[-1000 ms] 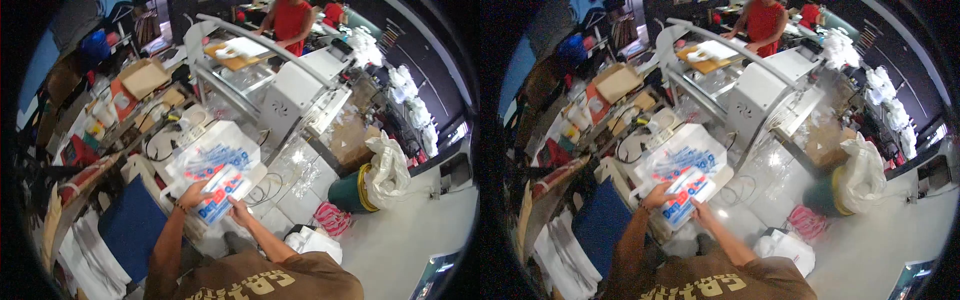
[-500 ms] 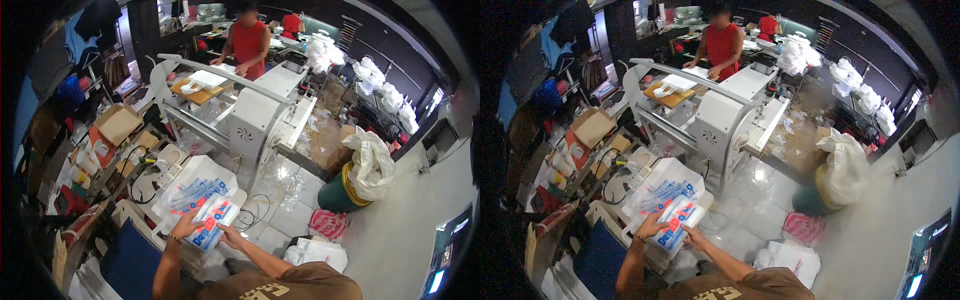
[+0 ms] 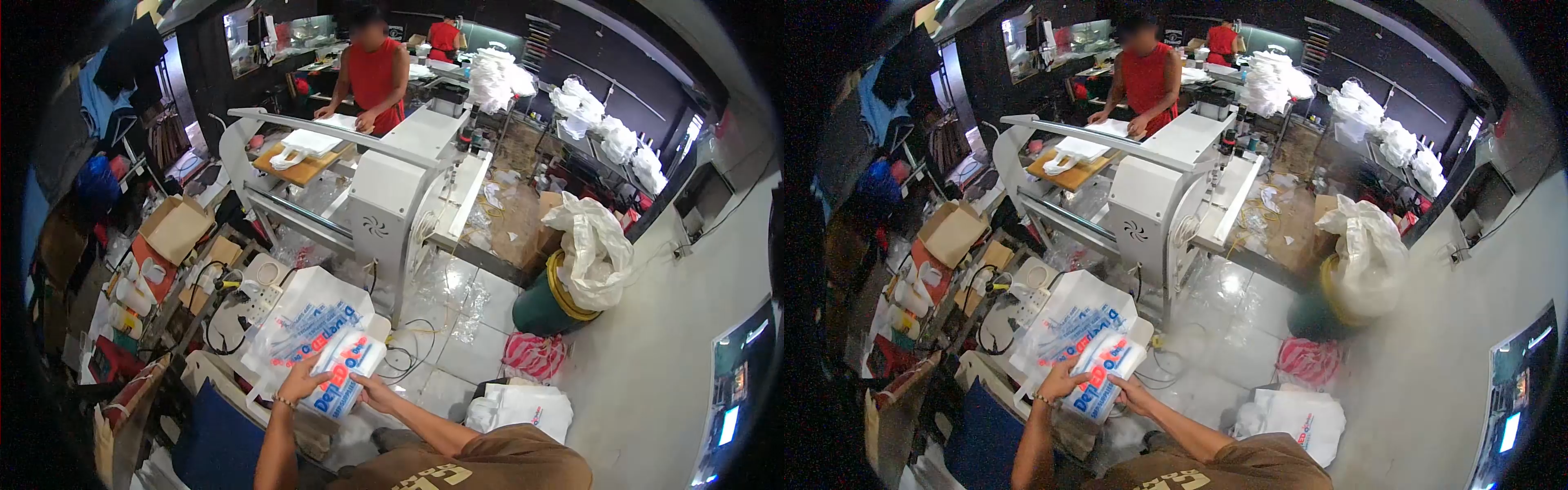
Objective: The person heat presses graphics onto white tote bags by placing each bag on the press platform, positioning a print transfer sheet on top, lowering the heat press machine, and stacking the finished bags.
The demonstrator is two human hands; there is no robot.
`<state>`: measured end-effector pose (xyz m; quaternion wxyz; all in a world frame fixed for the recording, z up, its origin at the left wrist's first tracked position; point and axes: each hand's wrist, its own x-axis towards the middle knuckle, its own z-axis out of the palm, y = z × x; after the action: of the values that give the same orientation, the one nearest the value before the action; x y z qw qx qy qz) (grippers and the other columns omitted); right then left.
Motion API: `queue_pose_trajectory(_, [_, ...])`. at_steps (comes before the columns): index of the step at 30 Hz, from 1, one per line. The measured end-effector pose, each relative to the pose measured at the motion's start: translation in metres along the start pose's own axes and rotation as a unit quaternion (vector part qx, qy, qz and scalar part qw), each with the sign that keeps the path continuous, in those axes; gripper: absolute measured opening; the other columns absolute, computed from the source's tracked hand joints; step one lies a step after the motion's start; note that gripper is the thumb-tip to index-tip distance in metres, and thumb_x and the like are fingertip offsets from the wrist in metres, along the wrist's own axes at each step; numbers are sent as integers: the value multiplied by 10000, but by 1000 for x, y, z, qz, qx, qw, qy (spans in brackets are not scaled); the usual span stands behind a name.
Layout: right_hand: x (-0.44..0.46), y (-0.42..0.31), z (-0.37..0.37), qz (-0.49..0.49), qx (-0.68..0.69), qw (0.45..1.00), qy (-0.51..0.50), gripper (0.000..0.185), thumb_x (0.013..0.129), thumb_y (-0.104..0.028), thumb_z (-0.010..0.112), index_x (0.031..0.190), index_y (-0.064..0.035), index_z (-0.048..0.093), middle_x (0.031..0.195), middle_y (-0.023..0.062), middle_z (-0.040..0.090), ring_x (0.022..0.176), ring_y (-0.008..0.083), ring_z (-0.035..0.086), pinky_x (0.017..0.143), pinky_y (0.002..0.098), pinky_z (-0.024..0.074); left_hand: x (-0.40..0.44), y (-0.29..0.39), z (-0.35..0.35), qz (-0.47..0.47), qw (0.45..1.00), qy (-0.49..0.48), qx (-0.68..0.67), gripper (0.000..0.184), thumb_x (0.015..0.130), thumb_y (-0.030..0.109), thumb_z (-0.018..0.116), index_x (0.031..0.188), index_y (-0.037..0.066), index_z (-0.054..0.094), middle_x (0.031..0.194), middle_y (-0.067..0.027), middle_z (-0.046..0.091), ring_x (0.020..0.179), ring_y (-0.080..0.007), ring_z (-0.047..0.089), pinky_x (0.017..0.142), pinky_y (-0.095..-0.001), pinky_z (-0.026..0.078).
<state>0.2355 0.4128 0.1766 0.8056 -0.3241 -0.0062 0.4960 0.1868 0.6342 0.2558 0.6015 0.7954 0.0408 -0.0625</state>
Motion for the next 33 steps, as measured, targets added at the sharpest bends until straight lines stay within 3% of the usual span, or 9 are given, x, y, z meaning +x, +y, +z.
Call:
queue_pose_trajectory(6, [-6, -1, 9, -8, 2, 1000, -1, 581, 974, -288, 659, 1449, -105, 379, 1338, 70, 593, 1159, 187, 641, 931, 374, 578, -3, 5, 1, -3, 1000, -5, 12, 539, 864, 132, 764, 1344, -31, 578, 1309, -127, 642, 1160, -170, 591, 1009, -322, 460])
queue_pose_trajectory(9, [-7, 0, 11, -25, 5, 999, 21, 487, 988, -258, 633, 1407, -105, 438, 1268, 71, 637, 1072, 184, 678, 841, 356, 602, -4, 4, 2, -9, 1000, -9, -16, 511, 870, 120, 758, 1327, -35, 590, 1301, -115, 644, 1142, -154, 593, 998, -315, 467])
queue_pose_trajectory(11, [-8, 1, 9, -17, -22, 999, 16, 591, 958, -264, 683, 1440, -87, 390, 1335, 78, 593, 1174, 200, 632, 947, 382, 569, -4, 3, 2, -29, 999, -25, -35, 513, 874, 119, 759, 1331, -38, 586, 1304, -111, 641, 1136, -154, 596, 986, -314, 476])
queue_pose_trajectory(15, [-9, 0, 6, -19, -30, 999, 14, 578, 946, -226, 693, 1427, -72, 411, 1343, 83, 587, 1176, 208, 629, 971, 385, 554, -7, 8, 5, -46, 998, -39, -35, 531, 870, 131, 768, 1335, -35, 572, 1282, -110, 650, 1122, -162, 609, 972, -320, 488])
queue_pose_trajectory(18, [-14, -7, 9, -13, -66, 997, 24, 551, 946, -196, 680, 1425, -97, 428, 1340, 69, 588, 1171, 190, 624, 970, 381, 542, -8, 7, 11, -64, 991, -23, -113, 552, 863, 134, 778, 1341, -22, 550, 1240, -112, 663, 1107, -179, 624, 953, -325, 503])
queue_pose_trajectory(23, [-18, -15, 6, 23, -162, 985, -62, 659, 886, -150, 698, 1460, -58, 388, 1385, 80, 540, 1277, 187, 521, 1091, 376, 419, -10, 9, 13, -152, 957, -76, -236, 562, 834, 76, 785, 1330, -4, 533, 1214, -114, 668, 1098, -187, 646, 930, -333, 533])
queue_pose_trajectory(27, [-21, -27, -2, 29, -179, 980, -80, 711, 872, -173, 718, 1478, -67, 363, 1384, 97, 547, 1233, 195, 564, 1042, 375, 479, -22, 32, 23, -170, 930, -74, -317, 531, 831, 29, 763, 1311, -11, 538, 1227, -118, 664, 1107, -197, 651, 951, -352, 533])
queue_pose_trajectory(30, [-27, -38, 1, 34, -157, 985, -67, 691, 875, -158, 708, 1467, -53, 367, 1385, 96, 526, 1267, 196, 525, 1084, 375, 432, -22, 35, 35, -156, 928, -34, -337, 496, 840, -11, 730, 1299, -16, 541, 1233, -122, 663, 1103, -208, 655, 929, -359, 548])
queue_pose_trajectory(33, [-33, -49, -4, 35, -177, 983, -31, 673, 939, -272, 692, 1481, -70, 348, 1335, 90, 564, 1246, 191, 539, 1040, 359, 447, -17, 37, 48, -86, 933, 74, -342, 473, 841, -63, 690, 1289, -19, 544, 1194, -116, 672, 1072, -220, 664, 852, -335, 568])
